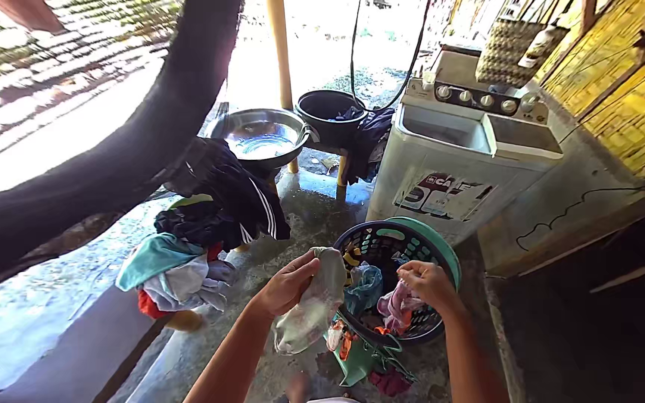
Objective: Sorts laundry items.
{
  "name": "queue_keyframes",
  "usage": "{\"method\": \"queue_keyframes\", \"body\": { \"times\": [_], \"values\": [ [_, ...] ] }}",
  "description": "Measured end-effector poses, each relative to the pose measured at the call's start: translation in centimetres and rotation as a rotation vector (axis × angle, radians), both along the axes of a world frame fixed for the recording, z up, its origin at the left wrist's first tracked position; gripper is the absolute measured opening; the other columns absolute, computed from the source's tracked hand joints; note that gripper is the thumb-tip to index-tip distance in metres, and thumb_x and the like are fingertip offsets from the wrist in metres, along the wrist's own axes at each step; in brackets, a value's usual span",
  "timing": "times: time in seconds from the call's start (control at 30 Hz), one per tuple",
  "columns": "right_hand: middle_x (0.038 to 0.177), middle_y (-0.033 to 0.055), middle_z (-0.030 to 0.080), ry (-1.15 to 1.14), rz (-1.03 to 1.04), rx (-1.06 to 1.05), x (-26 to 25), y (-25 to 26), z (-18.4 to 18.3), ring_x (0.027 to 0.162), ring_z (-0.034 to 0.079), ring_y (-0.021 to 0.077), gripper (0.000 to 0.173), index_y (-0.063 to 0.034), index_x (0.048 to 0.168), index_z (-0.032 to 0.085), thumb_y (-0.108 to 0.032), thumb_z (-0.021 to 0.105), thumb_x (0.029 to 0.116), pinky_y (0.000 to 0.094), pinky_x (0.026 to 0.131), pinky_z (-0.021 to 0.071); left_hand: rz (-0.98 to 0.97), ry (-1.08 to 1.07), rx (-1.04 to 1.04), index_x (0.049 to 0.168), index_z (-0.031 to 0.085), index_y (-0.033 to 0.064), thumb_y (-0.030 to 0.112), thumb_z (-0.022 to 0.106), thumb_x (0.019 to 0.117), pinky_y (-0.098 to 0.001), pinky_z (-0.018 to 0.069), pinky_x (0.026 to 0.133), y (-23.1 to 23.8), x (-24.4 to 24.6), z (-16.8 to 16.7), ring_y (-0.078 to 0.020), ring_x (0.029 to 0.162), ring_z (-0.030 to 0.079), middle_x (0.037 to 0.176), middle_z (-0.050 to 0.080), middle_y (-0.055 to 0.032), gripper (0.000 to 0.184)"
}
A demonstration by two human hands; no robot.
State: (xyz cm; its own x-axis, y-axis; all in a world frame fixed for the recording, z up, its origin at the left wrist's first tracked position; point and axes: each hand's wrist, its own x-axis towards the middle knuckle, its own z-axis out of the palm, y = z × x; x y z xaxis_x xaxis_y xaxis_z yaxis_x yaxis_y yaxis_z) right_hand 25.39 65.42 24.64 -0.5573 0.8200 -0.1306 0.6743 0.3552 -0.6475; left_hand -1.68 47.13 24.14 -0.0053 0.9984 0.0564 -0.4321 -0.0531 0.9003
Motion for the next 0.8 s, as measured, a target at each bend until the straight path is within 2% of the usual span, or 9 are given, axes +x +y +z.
{"method": "queue_keyframes", "body": {
  "times": [0.03, 0.1, 0.2, 0.3, 0.33, 0.4, 0.47, 0.6, 0.8],
  "values": [
    [0.111, 0.018, 0.072, -0.193, 0.015, 0.007, -0.4, 0.1, -0.4, 0.106, 0.067, 0.0331, 0.029, -0.0066, 0.12, 0.073, -0.026, 0.061, 0.1016, 0.0572, 0.094, 0.0497, 0.0, 0.015, -0.013, 0.141, 0.047, 0.013, 0.022, 0.032, 0.1094, -0.0286, 0.0583, 0.094, -0.2, -0.2, 0.1, -0.0077, 0.103, 0.07, 0.113, 0.072, 0.0022, 0.036],
    [0.136, 0.025, 0.059, -0.32, 0.07, -0.041, -1.2, -0.1, -1.4, 0.128, 0.054, 0.0441, 0.044, -0.007, 0.136, 0.065, -0.032, 0.065, 0.0991, 0.0651, 0.106, 0.0399, -0.022, 0.024, -0.008, 0.144, 0.043, 0.016, 0.026, 0.033, 0.1094, -0.0278, 0.0578, 0.095, -0.5, -0.6, 0.3, -0.0068, 0.106, 0.069, 0.116, 0.071, 0.0039, 0.037],
    [0.148, 0.0206, 0.051, 0.106, 0.274, -0.228, -2.6, -2.0, -1.9, 0.137, 0.05, 0.0338, 0.057, -0.0026, 0.142, 0.058, -0.029, 0.073, 0.0936, 0.0509, 0.11, 0.044, -0.106, -0.012, 0.035, 0.147, 0.039, 0.0176, 0.035, 0.041, 0.1089, -0.0284, 0.0564, 0.098, -0.4, -1.2, -0.1, -0.0082, 0.111, 0.068, 0.121, 0.07, 0.0034, 0.042],
    [0.158, 0.0166, 0.041, 0.482, 0.498, -0.467, -5.2, -4.5, -3.1, 0.145, 0.04, 0.0231, 0.08, 0.0003, 0.151, 0.045, -0.029, 0.078, 0.0842, 0.0454, 0.117, 0.0384, -0.196, -0.025, 0.066, 0.153, 0.034, 0.0175, 0.043, 0.046, 0.1075, -0.0314, 0.0537, 0.103, 0.0, -1.0, -0.4, -0.011, 0.119, 0.065, 0.131, 0.066, 0.0017, 0.054],
    [0.152, 0.0136, 0.046, 0.555, 0.539, -0.53, -6.0, -5.2, -3.4, 0.14, 0.045, 0.017, 0.075, 0.0017, 0.147, 0.047, -0.026, 0.077, 0.0849, 0.0398, 0.115, 0.0411, -0.221, -0.026, 0.076, 0.155, 0.033, 0.018, 0.045, 0.047, 0.107, -0.0324, 0.0529, 0.105, 0.1, -1.0, -0.5, -0.0119, 0.121, 0.064, 0.133, 0.065, 0.001, 0.057],
    [0.119, 0.002, 0.067, 0.712, 0.522, -0.646, -7.2, -6.1, -3.9, 0.109, 0.064, 0.0057, 0.035, -0.0001, 0.124, 0.061, -0.01, 0.07, 0.0908, 0.0284, 0.098, 0.0543, -0.231, -0.001, 0.09, 0.156, 0.03, 0.019, 0.043, 0.052, 0.1056, -0.0321, 0.0524, 0.105, 0.1, -1.2, -0.6, -0.0114, 0.122, 0.063, 0.135, 0.063, 0.0023, 0.06],
    [0.092, -0.004, 0.074, 0.859, 0.403, -0.775, -7.7, -6.4, -3.4, 0.084, 0.068, 0.0031, 0.015, -0.0065, 0.103, 0.069, -0.004, 0.059, 0.0929, 0.0254, 0.08, 0.0582, -0.18, 0.073, 0.056, 0.153, 0.03, 0.0163, 0.032, 0.065, 0.0995, -0.0309, 0.0552, 0.101, -0.2, -1.6, -0.9, -0.0102, 0.116, 0.066, 0.13, 0.066, 0.0031, 0.065],
    [0.084, 0.0043, 0.075, 1.03, 0.142, -1.013, -7.2, -5.7, -1.7, 0.074, 0.072, 0.0106, 0.018, -0.0062, 0.101, 0.069, -0.012, 0.054, 0.0934, 0.0301, 0.071, 0.0622, -0.168, 0.252, -0.082, 0.146, 0.037, 0.0089, 0.002, 0.063, 0.0928, -0.0313, 0.0575, 0.096, -0.9, -2.8, -1.7, -0.0104, 0.106, 0.07, 0.119, 0.07, -0.0002, 0.059],
    [0.086, 0.006, 0.074, 0.966, 0.152, -0.992, -6.8, -4.7, -0.9, 0.079, 0.072, 0.0122, 0.033, -0.0034, 0.101, 0.066, -0.011, 0.034, 0.1066, 0.03, 0.076, 0.0619, 0.123, 0.269, -0.228, 0.129, 0.056, 0.0034, 0.0, 0.056, 0.098, -0.0259, 0.0595, 0.079, -1.8, -3.3, -3.2, -0.0071, 0.08, 0.071, 0.093, 0.074, 0.0002, 0.031]
  ]
}}
